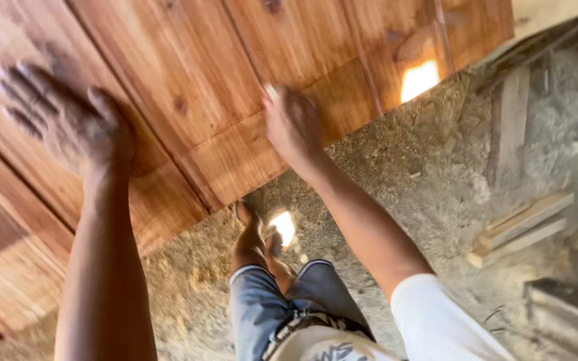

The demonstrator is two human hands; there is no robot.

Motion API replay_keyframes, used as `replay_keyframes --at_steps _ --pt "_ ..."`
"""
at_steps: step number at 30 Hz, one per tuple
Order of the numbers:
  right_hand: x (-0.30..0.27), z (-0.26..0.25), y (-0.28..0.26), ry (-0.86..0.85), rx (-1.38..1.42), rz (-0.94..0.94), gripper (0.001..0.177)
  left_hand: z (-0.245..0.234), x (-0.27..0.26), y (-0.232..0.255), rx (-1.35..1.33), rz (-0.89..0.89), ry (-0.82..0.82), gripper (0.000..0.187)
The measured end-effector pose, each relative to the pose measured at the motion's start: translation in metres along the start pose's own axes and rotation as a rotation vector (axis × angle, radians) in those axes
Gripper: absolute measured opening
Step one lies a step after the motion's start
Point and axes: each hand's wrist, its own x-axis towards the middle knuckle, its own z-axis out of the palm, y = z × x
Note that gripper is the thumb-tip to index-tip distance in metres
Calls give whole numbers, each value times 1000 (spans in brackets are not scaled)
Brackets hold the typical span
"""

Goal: The person sands a large wooden surface using a sanding block. They move the block back and forth across the planks, occasionally pausing to inspect the surface and adjust the sanding block.

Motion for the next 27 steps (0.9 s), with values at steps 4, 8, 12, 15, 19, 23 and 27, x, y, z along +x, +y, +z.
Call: replay_keyframes --at_steps 4,8,12,15,19,23,27 --pt "3 -4 0 -19 7 72 17 -2 12 10 45 22 23 94" --pt "-44 -33 -4 14 -106 8 19 -1 9 10 -20 -17 4 91" --pt "17 -10 -13 31 16 -10 18 -10 2 12 16 -41 -13 90" --pt "93 15 -2 84 -40 -31 17 -24 7 29 -62 -14 -3 86" --pt "1 -7 -6 -127 -220 34 59 -33 -11 21 -117 -16 -13 82" --pt "-60 -29 1 -151 -102 56 20 -20 -6 17 -132 -21 45 81" --pt "97 27 6 25 -134 34 24 -7 5 20 -167 26 110 81"
